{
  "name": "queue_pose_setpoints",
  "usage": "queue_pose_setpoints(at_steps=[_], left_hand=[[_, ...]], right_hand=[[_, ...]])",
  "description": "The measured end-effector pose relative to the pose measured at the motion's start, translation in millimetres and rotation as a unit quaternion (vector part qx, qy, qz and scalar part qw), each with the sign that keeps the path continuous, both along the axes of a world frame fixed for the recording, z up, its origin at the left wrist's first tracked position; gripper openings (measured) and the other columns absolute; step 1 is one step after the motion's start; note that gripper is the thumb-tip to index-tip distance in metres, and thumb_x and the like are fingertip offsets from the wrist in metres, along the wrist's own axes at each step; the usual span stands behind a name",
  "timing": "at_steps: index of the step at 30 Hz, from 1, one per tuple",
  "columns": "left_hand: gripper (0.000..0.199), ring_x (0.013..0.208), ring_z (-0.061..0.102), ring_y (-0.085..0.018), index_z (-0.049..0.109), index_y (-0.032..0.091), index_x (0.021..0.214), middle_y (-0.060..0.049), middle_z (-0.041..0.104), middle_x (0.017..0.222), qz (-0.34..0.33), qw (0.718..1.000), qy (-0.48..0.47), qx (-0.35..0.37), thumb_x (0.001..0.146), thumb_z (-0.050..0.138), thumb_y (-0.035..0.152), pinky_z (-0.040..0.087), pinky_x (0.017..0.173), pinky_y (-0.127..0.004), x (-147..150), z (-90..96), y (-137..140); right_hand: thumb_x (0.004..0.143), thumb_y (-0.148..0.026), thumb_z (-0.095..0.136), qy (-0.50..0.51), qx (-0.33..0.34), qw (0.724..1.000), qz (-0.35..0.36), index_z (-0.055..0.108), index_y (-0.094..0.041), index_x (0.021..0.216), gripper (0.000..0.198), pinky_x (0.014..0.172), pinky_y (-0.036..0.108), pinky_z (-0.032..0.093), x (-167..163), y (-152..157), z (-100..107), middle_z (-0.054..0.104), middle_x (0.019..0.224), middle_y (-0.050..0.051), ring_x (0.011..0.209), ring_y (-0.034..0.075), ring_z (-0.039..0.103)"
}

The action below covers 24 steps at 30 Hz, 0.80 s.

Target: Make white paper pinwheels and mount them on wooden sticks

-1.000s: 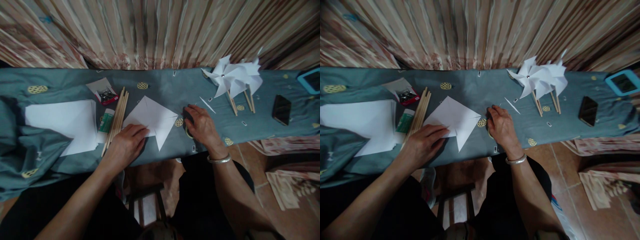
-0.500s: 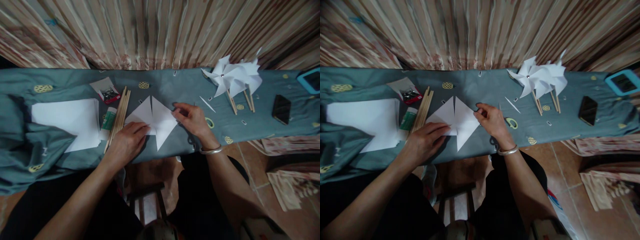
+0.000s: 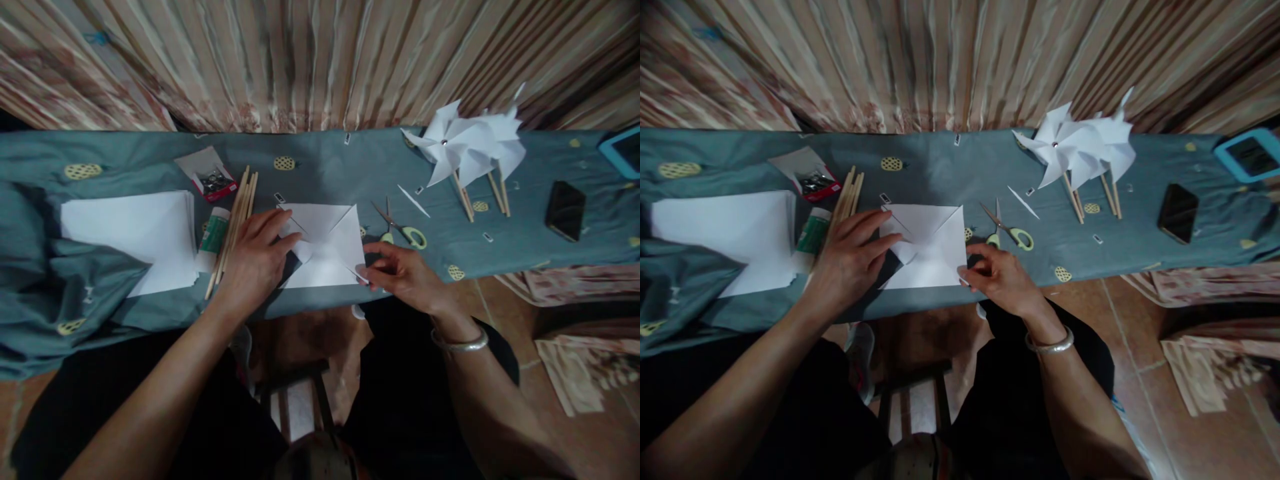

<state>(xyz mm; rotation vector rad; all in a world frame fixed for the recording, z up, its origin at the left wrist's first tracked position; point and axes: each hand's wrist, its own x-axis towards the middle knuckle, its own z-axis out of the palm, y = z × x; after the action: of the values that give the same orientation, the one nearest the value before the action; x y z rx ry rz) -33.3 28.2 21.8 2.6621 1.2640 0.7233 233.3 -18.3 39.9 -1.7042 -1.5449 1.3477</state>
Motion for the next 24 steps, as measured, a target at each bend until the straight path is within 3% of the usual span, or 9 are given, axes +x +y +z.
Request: queue_pose_setpoints(at_steps=[3, 5, 9, 11, 14, 20, 24], left_hand=[[0.041, 0.134, 0.042, -0.030, 0.057, 0.021, 0.122, -0.012, 0.048, 0.143, 0.012, 1.000, -0.010, 0.019, 0.086, 0.048, 0.004, 0.040, 0.109, -0.054, 5, 7.3, -10], [0.035, 0.122, 0.052, -0.028, 0.056, 0.020, 0.122, -0.012, 0.054, 0.134, -0.018, 0.999, -0.025, 0.026, 0.089, 0.051, 0.009, 0.048, 0.100, -0.049, 11, 8.8, -20], [0.019, 0.094, 0.061, -0.025, 0.061, 0.015, 0.105, -0.011, 0.066, 0.104, -0.093, 0.996, -0.001, 0.000, 0.090, 0.059, 0.027, 0.056, 0.080, -0.041, 24, 2.4, -38], [0.015, 0.092, 0.062, -0.025, 0.062, 0.014, 0.100, -0.011, 0.067, 0.100, -0.095, 0.995, 0.014, -0.015, 0.089, 0.060, 0.025, 0.056, 0.077, -0.039, 28, -0.7, -42], [0.011, 0.089, 0.063, -0.023, 0.064, 0.013, 0.097, -0.011, 0.068, 0.097, -0.091, 0.996, 0.020, -0.013, 0.090, 0.058, 0.019, 0.056, 0.075, -0.035, 30, -0.9, -43], [0.016, 0.081, 0.063, -0.020, 0.064, 0.012, 0.097, -0.009, 0.069, 0.091, -0.080, 0.997, 0.015, 0.007, 0.094, 0.049, 0.015, 0.056, 0.069, -0.031, 26, -0.7, -44], [0.017, 0.079, 0.063, -0.019, 0.064, 0.012, 0.091, -0.008, 0.069, 0.088, -0.080, 0.997, 0.012, 0.006, 0.094, 0.048, 0.015, 0.055, 0.069, -0.031, 26, -1.1, -46]], right_hand=[[0.082, -0.040, 0.066, -0.147, 0.081, 0.986, 0.006, 0.066, -0.017, 0.108, 0.034, 0.052, 0.028, 0.048, -2, -6, 2, 0.071, 0.064, 0.002, 0.052, 0.016, 0.063], [0.085, -0.034, 0.063, -0.222, 0.172, 0.960, -0.010, 0.068, -0.019, 0.107, 0.028, 0.062, 0.033, 0.054, -2, -7, 3, 0.075, 0.075, 0.004, 0.064, 0.020, 0.069], [0.093, -0.022, 0.048, -0.192, 0.290, 0.934, 0.078, 0.070, -0.021, 0.112, 0.029, 0.097, 0.043, 0.052, -4, -6, 1, 0.072, 0.117, 0.008, 0.111, 0.023, 0.066], [0.093, -0.016, 0.044, -0.165, 0.296, 0.931, 0.134, 0.069, -0.020, 0.115, 0.034, 0.104, 0.044, 0.048, -6, -6, -3, 0.067, 0.125, 0.009, 0.120, 0.021, 0.061], [0.092, -0.011, 0.043, -0.155, 0.282, 0.933, 0.160, 0.069, -0.017, 0.116, 0.037, 0.106, 0.045, 0.047, -6, -6, -9, 0.065, 0.128, 0.011, 0.124, 0.021, 0.058], [0.086, -0.011, 0.054, -0.036, 0.219, 0.966, 0.134, 0.069, -0.025, 0.116, 0.036, 0.108, 0.046, 0.045, -4, -2, -9, 0.064, 0.129, 0.006, 0.125, 0.020, 0.057], [0.084, -0.019, 0.065, 0.059, 0.188, 0.975, 0.098, 0.073, -0.025, 0.104, 0.022, 0.107, 0.047, 0.045, -11, 5, -10, 0.066, 0.126, 0.006, 0.123, 0.022, 0.058]])
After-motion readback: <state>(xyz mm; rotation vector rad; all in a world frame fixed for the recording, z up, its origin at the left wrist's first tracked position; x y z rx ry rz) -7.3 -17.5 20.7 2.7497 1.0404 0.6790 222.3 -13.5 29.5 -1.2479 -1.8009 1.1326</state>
